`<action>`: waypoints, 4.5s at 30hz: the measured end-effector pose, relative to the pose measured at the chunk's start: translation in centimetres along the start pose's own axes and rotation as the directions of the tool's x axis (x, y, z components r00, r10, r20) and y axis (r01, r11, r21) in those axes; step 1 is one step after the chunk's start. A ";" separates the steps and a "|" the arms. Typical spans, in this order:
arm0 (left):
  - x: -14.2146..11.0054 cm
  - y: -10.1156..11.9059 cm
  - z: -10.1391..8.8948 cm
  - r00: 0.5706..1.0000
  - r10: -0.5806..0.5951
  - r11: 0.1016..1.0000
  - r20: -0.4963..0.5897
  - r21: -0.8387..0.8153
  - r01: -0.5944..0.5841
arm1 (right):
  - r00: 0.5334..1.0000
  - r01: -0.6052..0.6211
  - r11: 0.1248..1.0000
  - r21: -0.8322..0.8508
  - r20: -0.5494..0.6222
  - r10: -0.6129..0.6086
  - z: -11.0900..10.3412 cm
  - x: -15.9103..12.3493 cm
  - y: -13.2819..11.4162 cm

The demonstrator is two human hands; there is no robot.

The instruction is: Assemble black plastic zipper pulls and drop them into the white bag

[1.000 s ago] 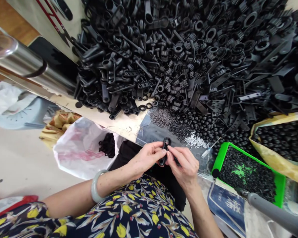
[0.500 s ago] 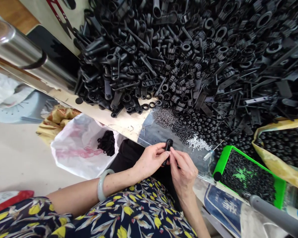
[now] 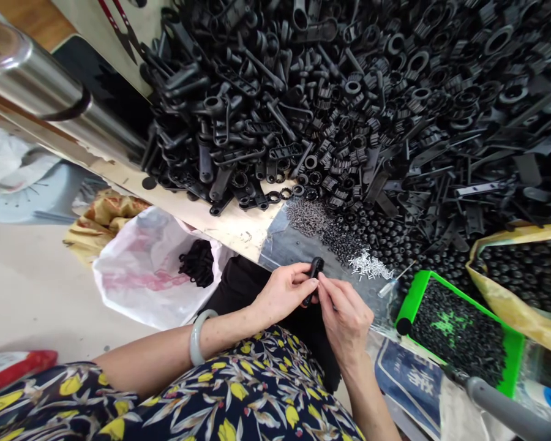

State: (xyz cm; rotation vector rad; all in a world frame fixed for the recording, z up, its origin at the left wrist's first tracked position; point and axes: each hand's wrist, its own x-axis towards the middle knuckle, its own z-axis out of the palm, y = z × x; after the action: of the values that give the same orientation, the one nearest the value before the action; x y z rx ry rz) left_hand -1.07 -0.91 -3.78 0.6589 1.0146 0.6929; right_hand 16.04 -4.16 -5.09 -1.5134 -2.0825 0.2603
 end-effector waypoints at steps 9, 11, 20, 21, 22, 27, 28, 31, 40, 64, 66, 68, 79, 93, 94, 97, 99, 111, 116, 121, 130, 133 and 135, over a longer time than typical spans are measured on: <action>0.4 -0.7 -0.2 1.000 -0.006 0.988 -0.007 -0.157 0.005 | 0.998 0.061 0.997 -0.045 -0.005 -0.061 -0.2 0.9 0.2; 0.4 -0.8 -0.2 1.000 -0.009 0.987 -0.013 -0.162 0.006 | 0.998 0.054 0.998 -0.045 -0.012 -0.054 -0.1 0.8 0.1; 0.4 -0.7 -0.1 1.000 0.007 0.987 -0.008 -0.162 -0.008 | 1.000 0.024 0.998 0.060 -0.021 -0.023 0.2 0.7 0.6; 0.5 -0.8 -0.2 1.000 0.010 0.987 -0.005 -0.161 -0.011 | 1.000 0.016 0.997 0.077 -0.012 -0.015 0.1 0.7 0.8; 0.5 -0.9 -0.2 1.000 0.014 0.986 -0.002 -0.163 -0.014 | 1.000 0.007 0.995 0.095 0.001 -0.007 0.1 0.8 0.9; 0.7 -1.4 -0.3 1.000 0.018 0.983 0.012 -0.181 -0.015 | 0.999 0.027 0.992 0.120 0.038 -0.032 -0.3 1.2 1.3; 0.7 -1.4 -0.3 1.000 0.017 0.983 0.011 -0.185 -0.014 | 0.999 0.037 0.993 0.112 0.034 -0.041 -0.3 1.2 1.3; 0.6 -1.4 -0.3 1.000 0.014 0.980 0.011 -0.199 -0.012 | 0.999 0.042 0.994 0.103 0.026 -0.045 -0.4 1.2 1.2; 0.7 -1.2 -0.5 1.000 -0.008 0.978 0.023 -0.210 0.013 | 0.997 0.070 0.993 0.100 -0.016 -0.069 -0.1 1.4 1.2; 0.5 -1.0 -1.0 0.997 0.004 0.979 0.080 -0.201 0.012 | 0.987 0.127 0.992 0.024 0.099 -0.129 -1.0 2.5 0.7; 0.5 -1.0 -1.0 0.997 0.012 0.982 0.074 -0.188 0.002 | 0.987 0.125 0.992 0.012 0.101 -0.126 -1.0 2.5 0.5; 0.5 -0.9 -0.9 0.998 0.005 0.983 0.069 -0.184 0.008 | 0.987 0.125 0.992 0.004 0.102 -0.124 -1.0 2.5 0.4; 0.3 -0.4 -0.9 0.998 0.005 0.984 0.058 -0.178 0.005 | 0.983 0.082 0.996 0.031 0.164 -0.086 -1.6 2.7 0.0; 0.3 -0.3 -1.1 0.998 -0.010 0.984 0.062 -0.178 0.021 | 0.971 0.021 0.992 0.124 0.235 -0.050 -2.2 3.9 0.8; 0.3 -0.3 -1.1 0.998 -0.009 0.986 0.062 -0.168 0.019 | 0.966 0.024 0.991 0.133 0.253 -0.057 -2.3 4.1 0.9; 0.4 -0.5 -1.1 0.998 -0.010 0.990 0.056 -0.138 0.018 | 0.950 0.048 0.988 0.146 0.299 -0.090 -2.5 4.6 1.2; 0.5 -0.7 -1.2 0.998 -0.008 0.993 0.054 -0.121 0.015 | 0.941 0.067 0.988 0.139 0.320 -0.109 -2.5 4.7 1.4; 0.6 -1.6 -1.2 0.998 0.055 0.997 0.036 -0.064 -0.052 | 0.910 0.214 0.957 -0.196 0.396 -0.122 -2.0 5.6 -0.2; 0.4 -1.9 -1.2 0.993 0.115 0.991 0.007 -0.067 -0.114 | 0.880 0.153 0.944 -0.291 0.474 0.004 -1.6 5.8 -1.1; 0.3 -1.4 -1.1 0.995 0.096 0.995 0.026 -0.033 -0.095 | 0.844 0.038 0.958 -0.284 0.523 0.121 -2.1 6.2 -1.6; 1.0 -1.0 -0.9 0.998 0.050 0.998 -0.023 0.038 -0.050 | 0.749 0.149 0.924 -0.352 0.650 0.127 -3.2 8.5 -3.0; 1.2 -1.5 -0.9 0.996 0.077 0.996 -0.042 0.036 -0.076 | 0.733 0.197 0.901 -0.388 0.668 0.128 -2.9 8.8 -3.3; 1.3 -1.8 -0.9 0.995 0.087 0.996 -0.052 0.035 -0.085 | 0.726 0.211 0.888 -0.409 0.674 0.138 -2.5 9.0 -3.6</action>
State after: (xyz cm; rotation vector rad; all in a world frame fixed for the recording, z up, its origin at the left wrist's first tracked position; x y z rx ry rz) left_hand -1.09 -0.85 -6.13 0.7192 1.0534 0.7737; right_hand 12.52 2.53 1.47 -1.8349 -2.9396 0.3766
